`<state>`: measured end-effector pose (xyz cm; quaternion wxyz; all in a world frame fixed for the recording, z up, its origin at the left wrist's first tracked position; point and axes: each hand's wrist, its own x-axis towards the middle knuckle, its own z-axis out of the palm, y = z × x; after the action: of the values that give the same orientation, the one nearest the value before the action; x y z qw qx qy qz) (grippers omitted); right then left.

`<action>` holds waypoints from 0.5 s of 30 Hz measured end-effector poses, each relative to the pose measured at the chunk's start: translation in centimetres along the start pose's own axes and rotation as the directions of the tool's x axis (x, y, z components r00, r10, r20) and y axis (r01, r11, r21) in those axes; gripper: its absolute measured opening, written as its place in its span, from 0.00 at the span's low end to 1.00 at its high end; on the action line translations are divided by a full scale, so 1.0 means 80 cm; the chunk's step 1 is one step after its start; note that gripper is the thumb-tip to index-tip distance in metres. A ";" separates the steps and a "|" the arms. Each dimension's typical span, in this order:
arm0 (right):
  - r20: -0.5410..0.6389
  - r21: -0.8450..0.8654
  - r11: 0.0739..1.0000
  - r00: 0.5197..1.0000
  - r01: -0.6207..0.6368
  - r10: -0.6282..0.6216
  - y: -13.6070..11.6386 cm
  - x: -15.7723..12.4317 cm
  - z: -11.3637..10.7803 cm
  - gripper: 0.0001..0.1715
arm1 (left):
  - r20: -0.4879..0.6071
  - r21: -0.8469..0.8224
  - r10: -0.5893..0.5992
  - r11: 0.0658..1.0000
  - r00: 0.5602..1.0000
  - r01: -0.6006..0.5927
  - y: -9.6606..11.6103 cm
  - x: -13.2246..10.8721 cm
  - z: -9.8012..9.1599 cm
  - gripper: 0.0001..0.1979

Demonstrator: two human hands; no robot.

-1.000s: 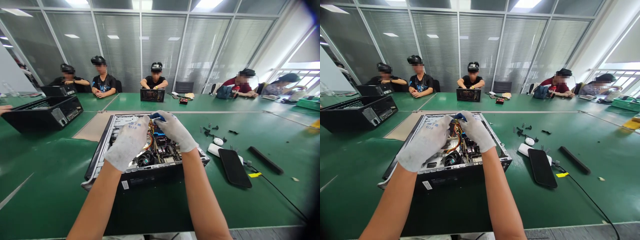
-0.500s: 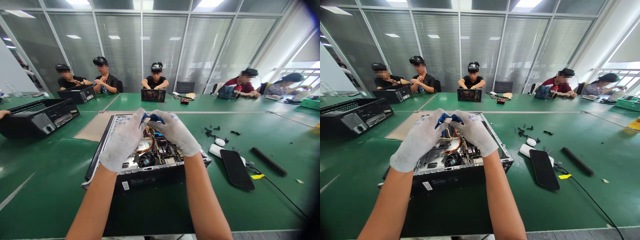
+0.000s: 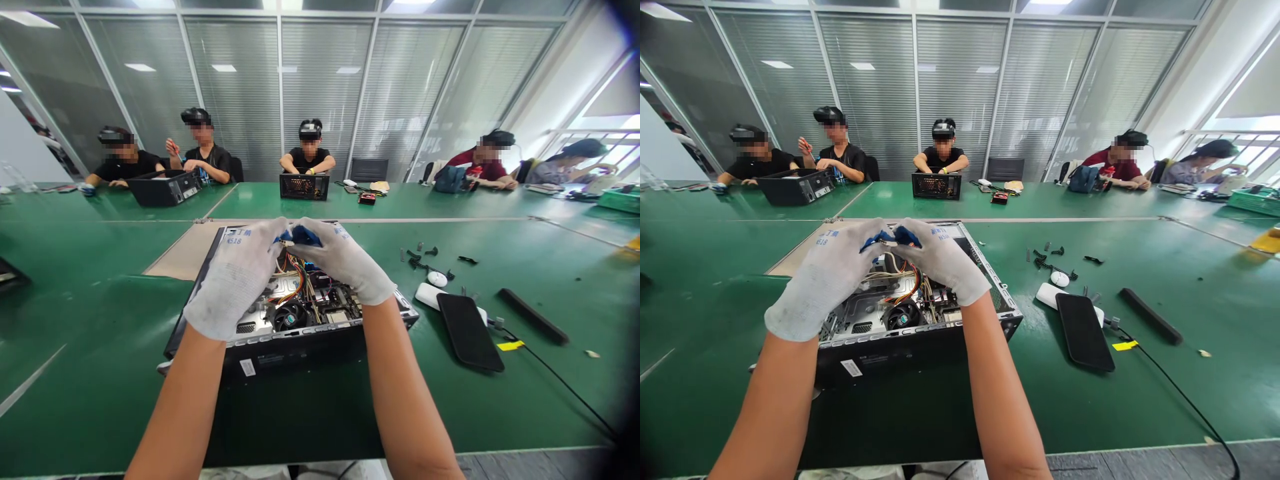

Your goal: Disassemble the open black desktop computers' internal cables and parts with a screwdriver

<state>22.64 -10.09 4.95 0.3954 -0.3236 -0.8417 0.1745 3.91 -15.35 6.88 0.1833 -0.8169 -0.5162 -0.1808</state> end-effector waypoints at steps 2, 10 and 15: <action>0.052 -0.022 1.000 0.999 0.005 -0.004 0.000 -0.003 -0.002 0.10 | 0.007 0.013 0.007 1.000 1.000 -0.007 0.001 -0.001 -0.002 0.18; 0.032 -0.043 0.999 0.999 -0.005 0.006 0.005 -0.005 0.000 0.14 | 0.008 0.064 -0.119 0.991 0.993 0.119 0.001 0.000 -0.015 0.15; -0.037 -0.105 0.994 0.999 -0.037 0.033 0.001 -0.002 0.003 0.12 | -0.002 0.017 -0.028 0.999 1.000 0.028 -0.004 -0.004 -0.015 0.16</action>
<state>22.56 -10.14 4.72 0.3894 -0.3618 -0.8368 0.1310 3.38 -16.08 7.81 0.1882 -0.8080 -0.5287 -0.1796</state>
